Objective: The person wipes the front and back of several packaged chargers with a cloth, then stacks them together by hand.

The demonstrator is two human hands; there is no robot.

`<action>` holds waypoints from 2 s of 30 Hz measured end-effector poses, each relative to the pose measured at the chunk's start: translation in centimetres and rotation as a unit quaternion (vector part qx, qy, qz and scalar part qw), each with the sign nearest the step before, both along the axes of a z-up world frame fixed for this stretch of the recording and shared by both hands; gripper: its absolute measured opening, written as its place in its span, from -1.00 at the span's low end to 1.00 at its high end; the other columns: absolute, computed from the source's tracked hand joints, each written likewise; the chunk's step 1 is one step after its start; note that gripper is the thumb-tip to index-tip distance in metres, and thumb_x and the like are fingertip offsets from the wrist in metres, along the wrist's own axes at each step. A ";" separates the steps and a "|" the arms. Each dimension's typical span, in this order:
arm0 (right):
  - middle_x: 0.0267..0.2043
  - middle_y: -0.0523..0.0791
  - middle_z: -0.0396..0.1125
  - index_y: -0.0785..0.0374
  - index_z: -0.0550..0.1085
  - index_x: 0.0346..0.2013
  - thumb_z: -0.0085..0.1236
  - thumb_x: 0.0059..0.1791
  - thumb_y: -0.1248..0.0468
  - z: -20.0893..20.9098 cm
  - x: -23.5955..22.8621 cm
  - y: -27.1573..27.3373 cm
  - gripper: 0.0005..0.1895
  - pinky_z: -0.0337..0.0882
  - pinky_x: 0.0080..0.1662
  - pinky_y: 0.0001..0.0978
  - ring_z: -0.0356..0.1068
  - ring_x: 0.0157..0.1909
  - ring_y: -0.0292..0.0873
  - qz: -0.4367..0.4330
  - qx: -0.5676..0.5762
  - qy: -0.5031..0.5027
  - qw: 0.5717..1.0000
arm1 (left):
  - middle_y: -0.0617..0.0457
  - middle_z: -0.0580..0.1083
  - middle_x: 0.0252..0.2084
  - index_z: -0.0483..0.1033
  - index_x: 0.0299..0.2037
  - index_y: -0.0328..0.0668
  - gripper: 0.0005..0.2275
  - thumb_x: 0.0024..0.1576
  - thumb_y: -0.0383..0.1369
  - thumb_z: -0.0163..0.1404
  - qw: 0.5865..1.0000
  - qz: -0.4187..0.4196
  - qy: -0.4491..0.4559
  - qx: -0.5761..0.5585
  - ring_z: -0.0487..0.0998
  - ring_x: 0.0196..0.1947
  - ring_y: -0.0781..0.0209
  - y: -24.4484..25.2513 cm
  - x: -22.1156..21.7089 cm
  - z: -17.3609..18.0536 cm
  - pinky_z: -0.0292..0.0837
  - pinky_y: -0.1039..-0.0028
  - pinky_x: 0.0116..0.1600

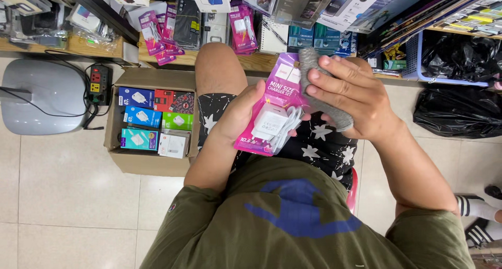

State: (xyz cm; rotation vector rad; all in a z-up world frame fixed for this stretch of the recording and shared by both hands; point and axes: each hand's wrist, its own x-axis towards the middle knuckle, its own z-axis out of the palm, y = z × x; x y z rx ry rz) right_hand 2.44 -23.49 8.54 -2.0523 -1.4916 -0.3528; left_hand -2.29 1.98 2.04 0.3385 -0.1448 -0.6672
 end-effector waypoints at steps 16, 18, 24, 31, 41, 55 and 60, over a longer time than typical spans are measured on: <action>0.22 0.34 0.31 0.62 0.38 0.12 -0.25 0.24 0.15 2.0 -1.0 4.8 -0.51 0.37 0.43 0.17 0.36 0.32 0.33 -0.086 0.178 0.076 0.977 | -0.18 0.55 0.12 0.45 0.23 -0.42 -0.48 0.35 -0.03 -0.11 0.984 0.101 -0.098 0.108 0.62 -0.19 0.02 -2.1 0.2 -1.9 0.56 0.27 -0.16; 0.40 0.10 0.23 0.39 0.45 0.25 0.14 0.16 0.23 2.4 -0.7 6.0 -0.59 -0.04 0.55 0.23 0.14 0.51 0.16 0.007 0.004 0.062 0.998 | 0.01 0.56 -0.24 0.54 -0.20 -0.19 -0.70 0.33 -0.14 -0.14 0.939 0.155 -0.125 0.282 0.59 -0.25 0.25 -1.1 -0.1 -2.5 0.50 0.45 -0.16; 0.43 0.04 0.20 0.37 0.44 0.26 0.26 0.09 0.31 0.5 1.2 3.5 -0.55 -0.07 0.57 0.23 0.05 0.56 0.13 0.033 -0.012 0.079 0.996 | -0.29 0.58 -0.20 0.52 0.00 -0.48 -0.51 0.26 -0.04 -0.03 0.974 0.166 -0.025 0.153 0.66 -0.30 -0.21 0.0 -0.3 -0.9 0.68 -0.07 -0.23; 0.32 0.10 0.31 0.44 0.50 0.17 0.13 0.12 0.15 0.1 1.6 -0.5 -0.55 0.17 0.48 0.21 0.23 0.45 0.18 0.021 -0.021 0.003 1.000 | -0.51 0.54 -0.06 0.45 0.12 -0.60 -0.38 0.28 0.04 -0.09 0.987 0.111 -0.061 0.096 0.65 -0.18 -0.29 -0.3 -0.2 0.1 0.68 0.04 -0.10; -0.04 0.07 0.39 0.56 0.50 0.00 -0.20 0.31 0.45 1.0 -0.1 -1.1 -0.73 0.35 0.00 -0.22 0.35 0.02 -0.04 -0.351 0.152 0.214 0.899 | -0.24 0.47 0.19 0.30 0.32 -0.36 -0.40 0.32 0.07 -0.09 0.931 0.260 -0.176 0.189 0.52 0.22 -0.05 -0.9 -1.0 0.6 0.47 0.23 0.30; 0.36 0.30 0.21 0.48 0.36 0.29 -0.25 0.21 0.23 -1.4 -2.9 10.2 -0.54 -0.01 0.44 0.46 0.29 0.41 0.35 -0.116 0.034 -0.061 0.991 | -0.17 0.33 0.40 0.26 0.39 -0.32 -0.49 0.40 -0.06 -0.23 0.829 0.411 -0.181 0.332 0.31 0.45 0.08 -1.3 -0.9 -0.9 0.13 0.36 0.58; -0.09 0.22 0.54 0.50 0.54 0.07 0.08 0.10 0.16 -1.0 -3.7 10.2 -0.57 0.03 0.38 0.37 0.56 0.02 0.16 -0.140 0.101 -0.046 0.984 | -0.27 0.29 0.41 0.28 0.40 -0.25 -0.56 0.42 -0.15 -0.24 0.713 0.489 -0.328 0.381 0.26 0.44 -0.13 -1.1 0.2 -1.7 0.11 0.01 0.49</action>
